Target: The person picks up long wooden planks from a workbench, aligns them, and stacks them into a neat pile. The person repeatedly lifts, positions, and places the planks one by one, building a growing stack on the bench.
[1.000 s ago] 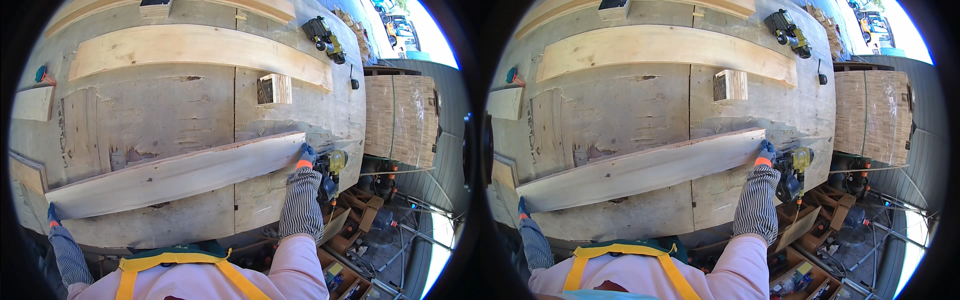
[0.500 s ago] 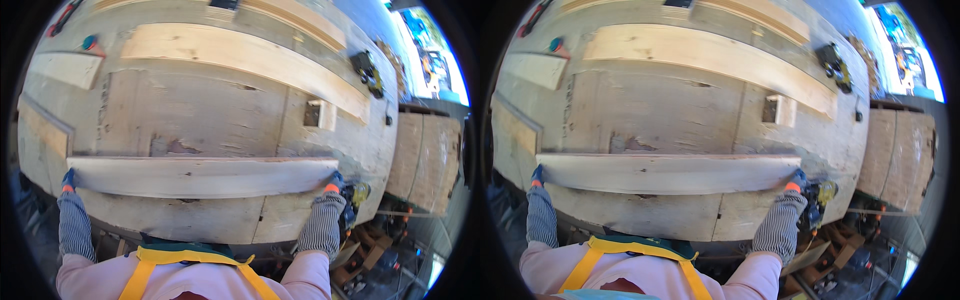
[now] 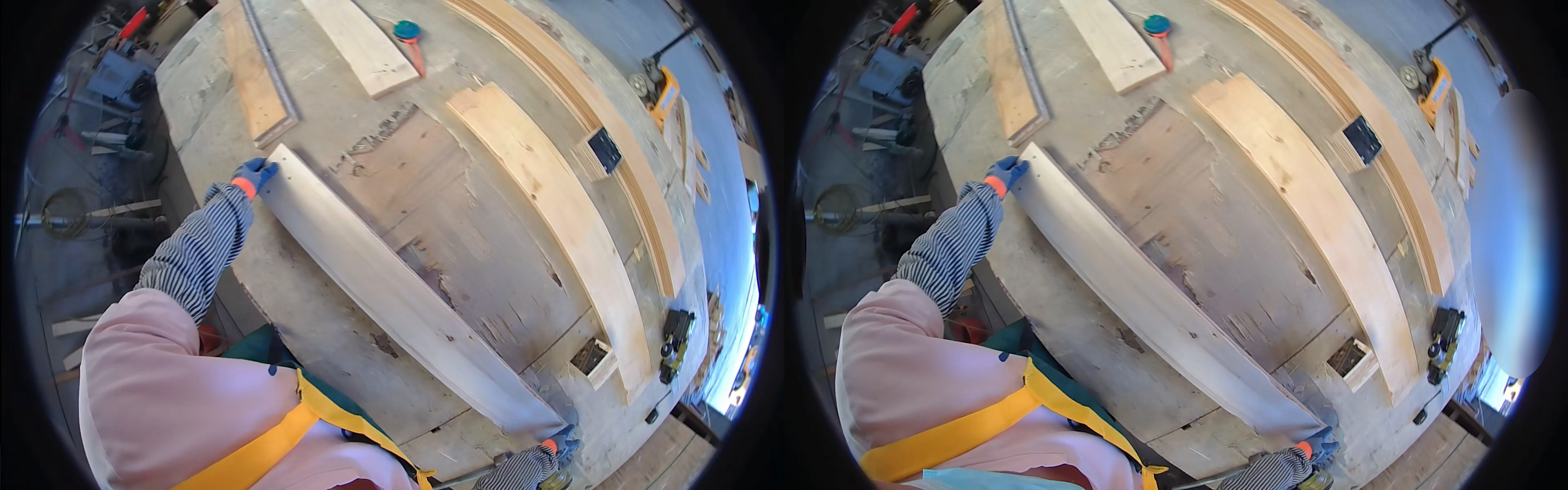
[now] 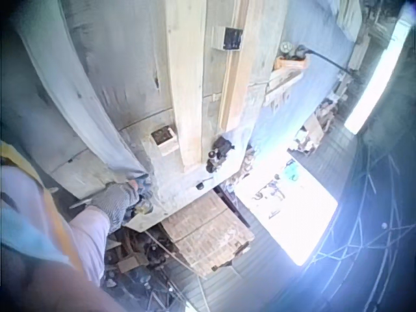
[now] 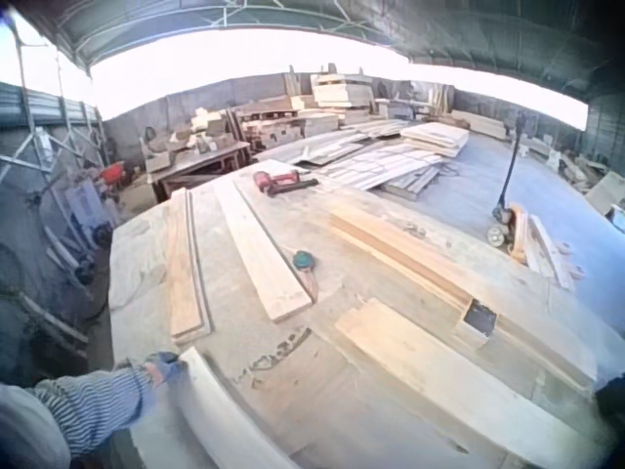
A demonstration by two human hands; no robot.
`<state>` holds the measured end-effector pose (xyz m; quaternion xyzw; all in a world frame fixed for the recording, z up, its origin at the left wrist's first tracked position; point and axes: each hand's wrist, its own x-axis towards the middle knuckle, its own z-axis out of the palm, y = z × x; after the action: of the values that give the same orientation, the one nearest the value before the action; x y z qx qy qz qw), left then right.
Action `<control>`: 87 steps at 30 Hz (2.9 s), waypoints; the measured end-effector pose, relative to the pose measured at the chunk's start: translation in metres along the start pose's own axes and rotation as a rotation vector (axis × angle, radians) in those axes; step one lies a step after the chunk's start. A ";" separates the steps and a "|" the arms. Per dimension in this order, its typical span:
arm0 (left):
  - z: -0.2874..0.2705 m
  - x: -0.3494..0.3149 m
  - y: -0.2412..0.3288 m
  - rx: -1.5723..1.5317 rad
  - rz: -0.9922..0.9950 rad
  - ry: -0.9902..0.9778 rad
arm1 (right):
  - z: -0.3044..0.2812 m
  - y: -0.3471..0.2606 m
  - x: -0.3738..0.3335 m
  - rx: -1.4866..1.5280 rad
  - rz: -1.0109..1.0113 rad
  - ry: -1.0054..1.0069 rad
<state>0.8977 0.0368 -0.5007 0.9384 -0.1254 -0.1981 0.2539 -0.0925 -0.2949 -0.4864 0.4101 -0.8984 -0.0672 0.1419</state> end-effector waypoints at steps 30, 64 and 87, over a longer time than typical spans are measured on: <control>-0.007 -0.058 -0.015 -0.275 0.193 0.023 | -0.191 -0.233 -0.363 0.295 -1.752 -0.099; 0.135 -0.181 0.192 0.523 1.028 -0.130 | -0.216 -0.369 -0.118 -0.052 -1.220 -0.236; 0.130 -0.184 0.205 0.538 0.958 -0.199 | -0.211 -0.454 -0.092 0.019 -1.400 -0.379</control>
<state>0.6498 -0.1291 -0.4389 0.7850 -0.6074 -0.1093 0.0542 0.3560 -0.5231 -0.4123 0.8717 -0.4349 -0.2044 -0.0960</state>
